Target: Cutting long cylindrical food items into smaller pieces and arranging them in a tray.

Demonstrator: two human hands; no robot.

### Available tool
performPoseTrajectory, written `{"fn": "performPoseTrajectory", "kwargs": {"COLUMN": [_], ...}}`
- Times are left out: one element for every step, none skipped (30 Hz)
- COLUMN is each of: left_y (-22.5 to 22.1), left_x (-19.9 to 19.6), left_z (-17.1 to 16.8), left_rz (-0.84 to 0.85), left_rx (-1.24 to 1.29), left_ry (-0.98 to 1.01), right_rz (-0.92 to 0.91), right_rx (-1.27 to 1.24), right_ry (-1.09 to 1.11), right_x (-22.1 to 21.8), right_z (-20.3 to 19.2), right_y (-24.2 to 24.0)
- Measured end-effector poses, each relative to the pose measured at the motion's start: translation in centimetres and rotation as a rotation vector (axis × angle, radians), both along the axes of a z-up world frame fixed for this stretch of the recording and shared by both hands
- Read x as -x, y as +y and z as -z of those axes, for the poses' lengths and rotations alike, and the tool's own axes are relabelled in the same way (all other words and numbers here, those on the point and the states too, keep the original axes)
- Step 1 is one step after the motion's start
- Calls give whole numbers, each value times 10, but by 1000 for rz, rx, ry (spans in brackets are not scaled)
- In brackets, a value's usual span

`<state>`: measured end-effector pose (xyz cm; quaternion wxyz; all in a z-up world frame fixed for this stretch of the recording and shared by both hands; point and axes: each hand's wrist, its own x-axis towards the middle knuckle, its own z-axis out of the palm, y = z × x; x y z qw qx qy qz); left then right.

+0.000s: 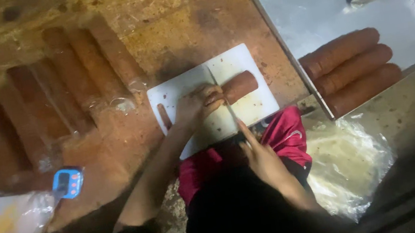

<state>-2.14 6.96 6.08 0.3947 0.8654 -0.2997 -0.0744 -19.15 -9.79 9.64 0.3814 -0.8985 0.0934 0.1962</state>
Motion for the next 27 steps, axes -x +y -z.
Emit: {"fn": "performPoseTrajectory", "kwargs": {"left_y": [3, 5, 7, 8, 7, 10, 16, 21, 26, 32, 37, 38, 43, 47, 43, 38, 37, 37, 36, 35, 35, 34, 34, 33, 33, 33, 32], "left_x": [-5, -10, -17, -23, -19, -8, -7, -6, -6, -6, -3, -5, -6, -8, -6, -5, -3, -1, 1, 3, 1, -2, -5, -2, -2, -1, -3], "left_z": [4, 8, 12, 16, 24, 19, 10, 0, -5, -9, -12, 14, 40, 65, 54, 44, 33, 29, 25, 22, 30, 37, 45, 42, 38, 35, 43], "left_rz": [-21, -42, -42, 44, 130, 130, 53, -24, -25, -9, 10, 11, 11, 12, 13, 7, -3, -5, -37, -69, -67, -52, -39, -39, -27, -15, -15], "left_rx": [26, 53, 56, 22, -10, -4, 28, 61, 63, 9, -47, -45, -15, 14, 17, 21, 22, 21, -41, -103, -103, -87, -71, -70, -48, -26, -24], "left_ry": [65, 130, 124, 46, -14, -1, 167, 335, 328, 301, 280, 280, 177, 74, 71, 98, 124, 119, 140, 160, 162, 149, 137, 140, 153, 166, 171], "right_rz": [33, 66, 65, 57, 50, 51, 79, 109, 108, 92, 78, 79, 80, 80, 81, 88, 92, 90, 90, 92, 94, 88, 81, 80, 74, 68, 68], "right_rx": [-83, -168, -167, -77, 16, 21, 52, 83, 85, 59, 34, 35, 56, 76, 79, 86, 89, 88, 35, -18, -18, 46, 112, 112, 124, 135, 137], "right_ry": [-9, -18, -24, 78, 198, 211, 325, 439, 432, 358, 291, 292, 302, 312, 309, 352, 395, 389, 319, 249, 251, 349, 447, 450, 444, 439, 444], "right_x": [20, 40, 45, 51, 66, 68, 60, 53, 61, 68, 78, 78, 80, 80, 78, 75, 72, 75, 79, 82, 78, 74, 70, 73, 74, 75, 69], "right_z": [-4, -8, -8, -6, -6, -30, -53, -76, -75, -73, -72, -74, -76, -78, -85, -93, -100, -95, -91, -86, -96, -106, -115, -115, -116, -116, -116], "right_y": [-3, -6, -8, -11, -16, -16, -14, -13, -18, -23, -28, -28, -27, -26, -24, -22, -19, -20, -22, -24, -20, -18, -15, -16, -15, -15, -12]}}
